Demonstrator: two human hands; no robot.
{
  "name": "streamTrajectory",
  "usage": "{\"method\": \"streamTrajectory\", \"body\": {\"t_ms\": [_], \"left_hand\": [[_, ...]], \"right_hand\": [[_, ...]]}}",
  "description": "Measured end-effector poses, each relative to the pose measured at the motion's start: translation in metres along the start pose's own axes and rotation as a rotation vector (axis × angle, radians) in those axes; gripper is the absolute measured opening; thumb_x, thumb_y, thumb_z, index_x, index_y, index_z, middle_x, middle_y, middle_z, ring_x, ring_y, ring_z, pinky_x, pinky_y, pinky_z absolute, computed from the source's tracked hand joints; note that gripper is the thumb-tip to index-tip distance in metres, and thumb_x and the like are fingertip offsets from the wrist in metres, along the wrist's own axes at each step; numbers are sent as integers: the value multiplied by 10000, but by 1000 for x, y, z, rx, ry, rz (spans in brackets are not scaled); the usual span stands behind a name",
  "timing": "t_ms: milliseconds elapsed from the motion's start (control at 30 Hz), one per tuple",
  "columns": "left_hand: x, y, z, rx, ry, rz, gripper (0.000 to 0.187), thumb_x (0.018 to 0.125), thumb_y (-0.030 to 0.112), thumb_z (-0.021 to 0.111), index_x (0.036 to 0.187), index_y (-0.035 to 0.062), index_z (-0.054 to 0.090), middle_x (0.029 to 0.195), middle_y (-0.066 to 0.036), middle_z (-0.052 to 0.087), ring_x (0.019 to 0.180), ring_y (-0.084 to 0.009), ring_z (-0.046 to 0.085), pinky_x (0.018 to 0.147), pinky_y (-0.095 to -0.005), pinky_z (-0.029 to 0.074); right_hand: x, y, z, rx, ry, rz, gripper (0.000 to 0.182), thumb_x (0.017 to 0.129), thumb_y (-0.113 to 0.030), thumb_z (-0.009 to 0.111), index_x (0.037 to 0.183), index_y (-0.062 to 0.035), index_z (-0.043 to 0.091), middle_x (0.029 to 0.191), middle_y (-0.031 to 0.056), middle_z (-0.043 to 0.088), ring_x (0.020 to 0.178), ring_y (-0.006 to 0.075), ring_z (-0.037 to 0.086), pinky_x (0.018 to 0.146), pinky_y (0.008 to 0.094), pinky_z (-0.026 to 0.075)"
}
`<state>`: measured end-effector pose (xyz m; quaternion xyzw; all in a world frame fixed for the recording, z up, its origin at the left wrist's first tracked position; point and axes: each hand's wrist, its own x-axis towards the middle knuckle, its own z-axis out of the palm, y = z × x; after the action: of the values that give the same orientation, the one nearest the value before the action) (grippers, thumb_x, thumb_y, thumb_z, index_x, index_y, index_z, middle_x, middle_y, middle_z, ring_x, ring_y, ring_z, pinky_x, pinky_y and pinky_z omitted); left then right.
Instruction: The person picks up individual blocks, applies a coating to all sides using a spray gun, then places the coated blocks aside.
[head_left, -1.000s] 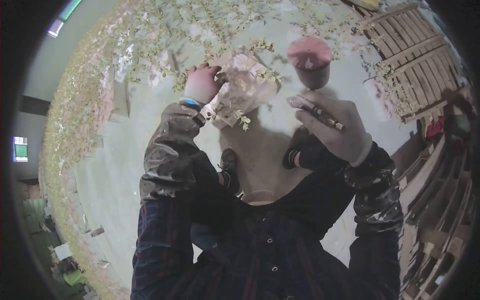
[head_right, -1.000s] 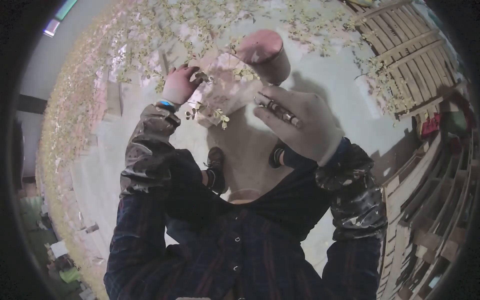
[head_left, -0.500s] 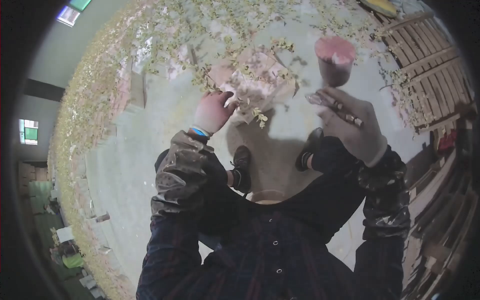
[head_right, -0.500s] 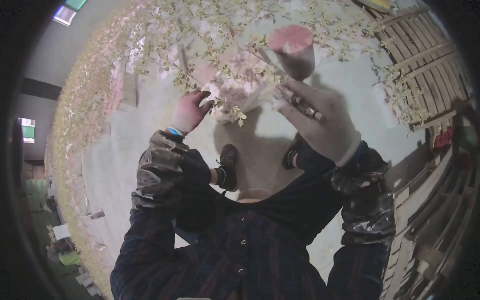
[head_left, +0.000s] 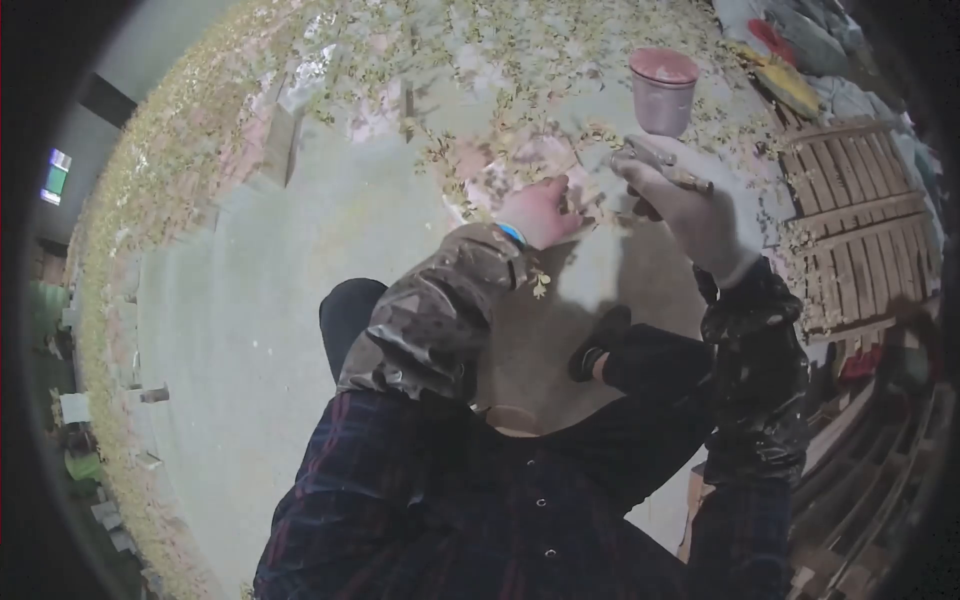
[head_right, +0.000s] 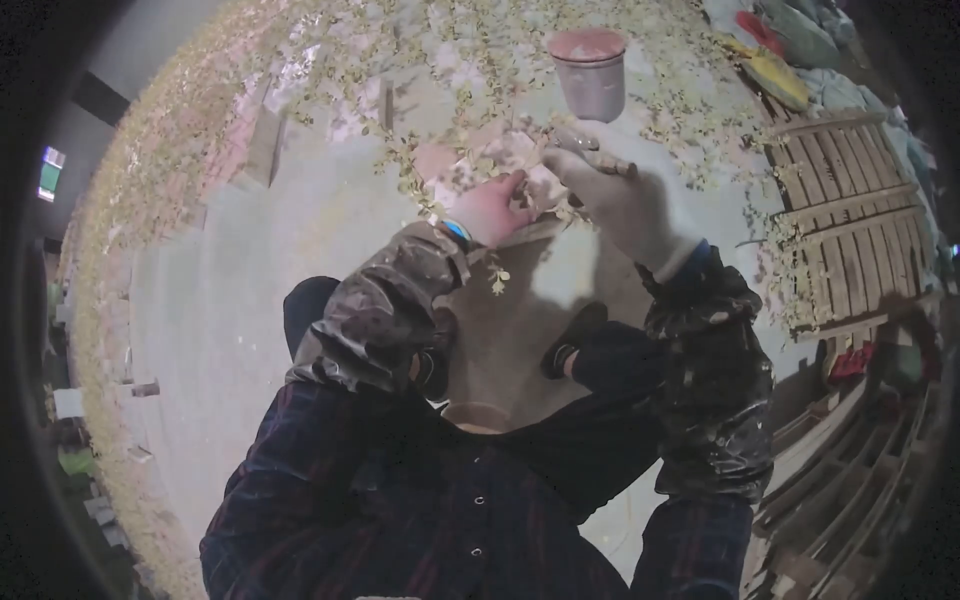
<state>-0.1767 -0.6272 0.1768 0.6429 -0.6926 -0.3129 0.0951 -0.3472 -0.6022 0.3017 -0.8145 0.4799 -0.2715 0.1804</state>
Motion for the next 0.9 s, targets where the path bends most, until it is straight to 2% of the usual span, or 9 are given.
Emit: {"method": "streamTrajectory", "body": {"t_ms": [267,333,433,467,567,667,767,867,900], "left_hand": [[9,-14,18,-6,115,104,451,842,408,523,1142,81,438,970,-170,579,824,-342,588,654,-433,483],[9,-16,19,-23,88,110,442,837,403,517,1128,79,440,969,-179,557,819,-356,577,637,-442,482],[17,-26,30,-17,125,142,454,827,411,509,1134,84,435,943,-175,561,807,-366,574,620,-463,478],[18,-26,30,-17,138,147,458,825,413,507,1136,85,434,937,-174,564,804,-367,574,617,-467,477],[13,-20,25,-38,132,115,415,812,397,501,1078,81,459,908,-152,567,783,-339,569,619,-449,465],[9,-21,24,-35,152,130,408,815,392,491,1057,65,457,907,-163,540,762,-336,554,616,-441,453],[5,-20,22,-17,173,126,414,803,411,494,1027,65,459,883,-147,541,727,-322,555,585,-428,456],[2,-19,22,-42,149,90,401,802,406,492,1036,83,453,885,-150,571,777,-328,553,650,-422,450],[2,-20,21,-38,155,90,382,797,380,493,1032,81,457,864,-131,575,723,-308,562,595,-407,452]], "right_hand": [[42,5,19,-974,219,-855,371,887,-279,576,1247,-228,510,527,-101,491,371,-7,323,335,125,317],[46,-48,5,-177,-102,-248,412,864,-301,579,1246,-149,545,1008,8,522,888,83,440,779,210,342],[61,-68,-1,194,-329,235,427,827,-272,613,1205,-74,591,1219,96,563,1134,168,514,991,289,373],[65,-70,-2,234,-368,316,427,819,-263,621,1195,-60,600,1242,111,571,1163,183,525,1016,304,380],[69,-72,-1,255,-296,201,119,846,-223,575,781,-127,549,681,-7,469,622,85,405,621,228,318],[77,-71,3,240,-238,269,159,836,-259,605,900,-116,627,569,-32,490,476,62,377,509,209,312],[86,-63,8,98,-180,238,355,789,-339,661,1067,-119,658,1072,45,563,950,142,490,834,267,378],[84,-72,3,143,-233,262,433,752,-350,674,1112,-109,659,1160,57,608,1055,150,532,926,277,387],[82,-75,4,168,-220,229,287,767,-316,651,974,-120,619,979,21,560,906,121,485,834,253,358]]}}
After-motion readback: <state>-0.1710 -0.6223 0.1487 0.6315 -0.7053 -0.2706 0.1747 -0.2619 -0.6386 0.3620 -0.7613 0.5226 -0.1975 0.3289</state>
